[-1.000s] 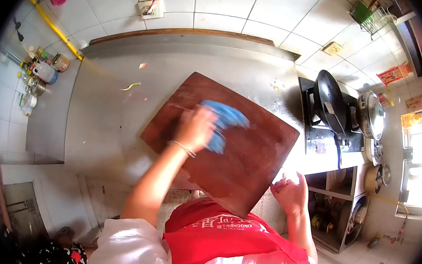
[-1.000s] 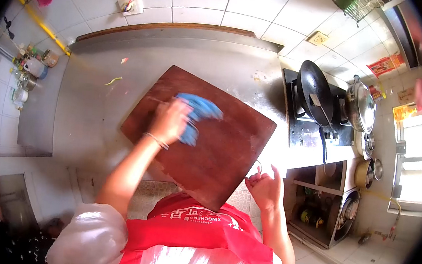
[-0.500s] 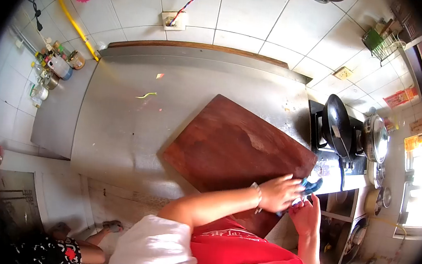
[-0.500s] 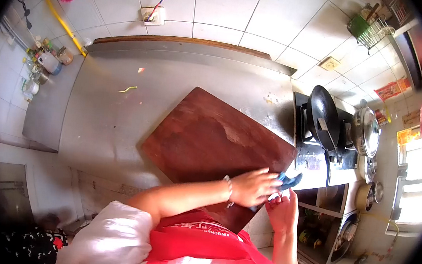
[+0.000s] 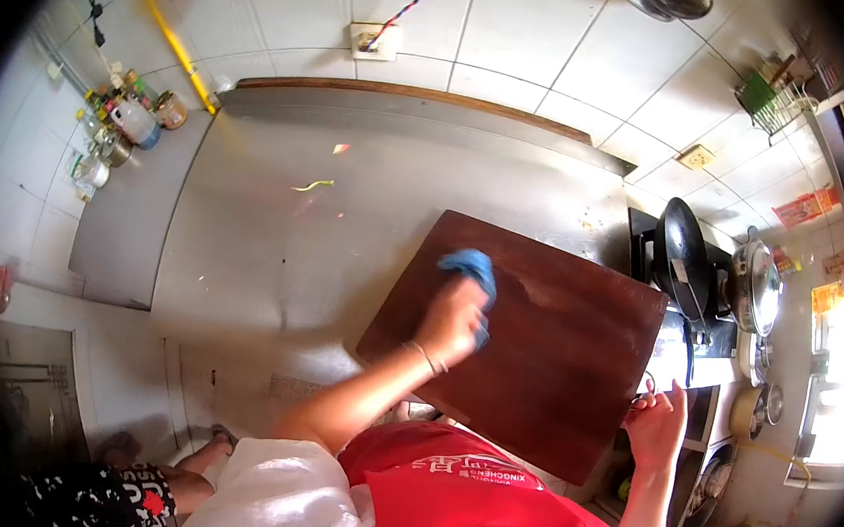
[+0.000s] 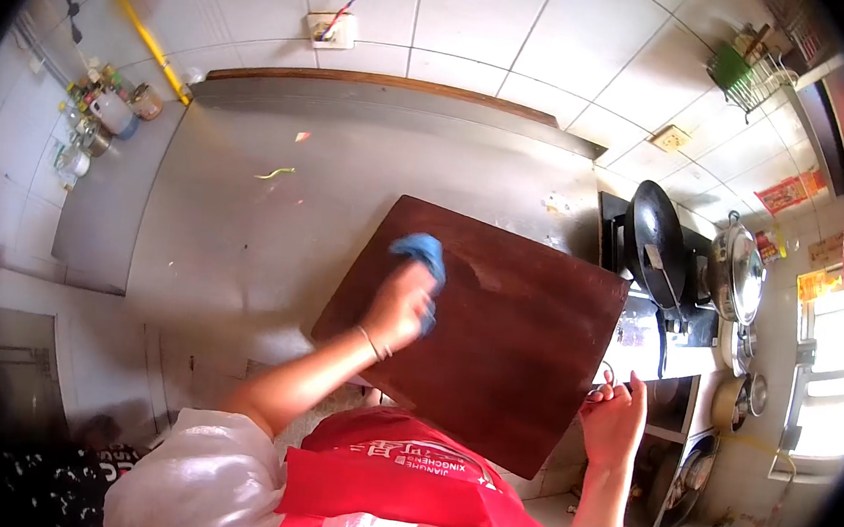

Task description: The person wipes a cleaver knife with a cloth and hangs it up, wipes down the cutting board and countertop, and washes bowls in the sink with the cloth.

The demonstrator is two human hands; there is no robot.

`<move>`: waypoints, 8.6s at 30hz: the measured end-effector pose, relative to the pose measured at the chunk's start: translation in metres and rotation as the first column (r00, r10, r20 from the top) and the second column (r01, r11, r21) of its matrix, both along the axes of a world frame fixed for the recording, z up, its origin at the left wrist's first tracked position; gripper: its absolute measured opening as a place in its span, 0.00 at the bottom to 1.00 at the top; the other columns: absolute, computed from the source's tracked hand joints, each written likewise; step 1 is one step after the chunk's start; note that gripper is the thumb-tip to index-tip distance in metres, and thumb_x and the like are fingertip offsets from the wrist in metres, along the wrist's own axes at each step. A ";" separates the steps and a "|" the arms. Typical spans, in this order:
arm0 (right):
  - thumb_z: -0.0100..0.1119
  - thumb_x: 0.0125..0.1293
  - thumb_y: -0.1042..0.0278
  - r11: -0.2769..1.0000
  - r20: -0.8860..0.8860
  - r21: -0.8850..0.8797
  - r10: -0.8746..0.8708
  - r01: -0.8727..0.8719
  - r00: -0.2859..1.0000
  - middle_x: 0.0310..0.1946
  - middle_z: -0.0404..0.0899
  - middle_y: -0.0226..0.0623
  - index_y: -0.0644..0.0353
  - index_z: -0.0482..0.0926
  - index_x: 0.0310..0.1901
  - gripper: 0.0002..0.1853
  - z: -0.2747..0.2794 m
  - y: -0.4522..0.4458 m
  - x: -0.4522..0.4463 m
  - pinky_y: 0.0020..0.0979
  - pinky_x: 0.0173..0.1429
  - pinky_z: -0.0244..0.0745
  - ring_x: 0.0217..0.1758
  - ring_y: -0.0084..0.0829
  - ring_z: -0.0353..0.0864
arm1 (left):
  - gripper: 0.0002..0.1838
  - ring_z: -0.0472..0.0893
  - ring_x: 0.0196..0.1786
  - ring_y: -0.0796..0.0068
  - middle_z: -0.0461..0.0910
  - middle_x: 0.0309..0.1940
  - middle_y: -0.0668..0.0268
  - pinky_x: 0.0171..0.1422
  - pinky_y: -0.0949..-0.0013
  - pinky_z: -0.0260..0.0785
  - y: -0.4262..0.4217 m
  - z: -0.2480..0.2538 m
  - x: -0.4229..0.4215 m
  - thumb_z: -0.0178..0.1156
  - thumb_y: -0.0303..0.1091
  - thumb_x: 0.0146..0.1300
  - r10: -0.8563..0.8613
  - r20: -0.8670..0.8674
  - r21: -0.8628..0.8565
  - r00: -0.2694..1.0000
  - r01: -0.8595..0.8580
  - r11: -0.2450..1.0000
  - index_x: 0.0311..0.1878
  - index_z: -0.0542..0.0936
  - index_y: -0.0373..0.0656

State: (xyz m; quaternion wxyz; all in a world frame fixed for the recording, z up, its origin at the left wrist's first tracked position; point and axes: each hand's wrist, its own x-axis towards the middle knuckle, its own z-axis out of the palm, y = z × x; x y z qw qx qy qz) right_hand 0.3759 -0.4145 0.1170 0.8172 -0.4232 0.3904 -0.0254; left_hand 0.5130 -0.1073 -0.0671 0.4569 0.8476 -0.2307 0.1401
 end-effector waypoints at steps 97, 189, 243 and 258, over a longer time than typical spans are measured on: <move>0.50 0.70 0.72 0.498 -0.025 -0.678 0.720 -0.542 0.693 0.61 0.68 0.43 0.64 0.65 0.62 0.20 -0.117 0.127 0.170 0.33 0.68 0.62 0.64 0.36 0.69 | 0.24 0.68 0.64 0.53 0.66 0.64 0.54 0.67 0.55 0.61 0.195 -0.096 -0.042 0.57 0.28 0.57 0.543 -0.015 0.286 0.839 -0.517 0.807 0.59 0.73 0.43; 0.50 0.69 0.68 0.934 -0.522 -0.354 -0.232 0.039 0.821 0.44 0.78 0.38 0.59 0.70 0.56 0.15 -0.178 0.300 -0.172 0.30 0.40 0.76 0.44 0.33 0.82 | 0.32 0.55 0.72 0.52 0.55 0.70 0.48 0.75 0.60 0.50 0.556 -0.095 0.203 0.47 0.35 0.62 0.856 -0.226 0.544 0.466 -0.668 0.508 0.68 0.58 0.31; 0.28 0.73 0.49 0.676 -0.055 0.699 0.375 -0.232 0.926 0.45 0.78 0.49 0.66 0.71 0.48 0.26 -0.309 0.283 -0.085 0.41 0.56 0.73 0.50 0.42 0.79 | 0.24 0.63 0.68 0.54 0.67 0.64 0.57 0.71 0.53 0.55 0.118 -0.085 0.017 0.51 0.21 0.56 -0.655 -0.120 0.467 0.746 0.624 0.626 0.58 0.72 0.40; 0.24 0.74 0.52 0.680 -0.003 0.705 0.284 -0.199 0.959 0.46 0.77 0.48 0.66 0.70 0.49 0.26 -0.312 0.296 -0.084 0.39 0.58 0.74 0.51 0.41 0.79 | 0.22 0.68 0.64 0.52 0.70 0.61 0.54 0.68 0.58 0.60 0.187 0.005 -0.027 0.47 0.17 0.58 -0.642 -0.273 0.172 0.717 0.692 0.701 0.58 0.73 0.36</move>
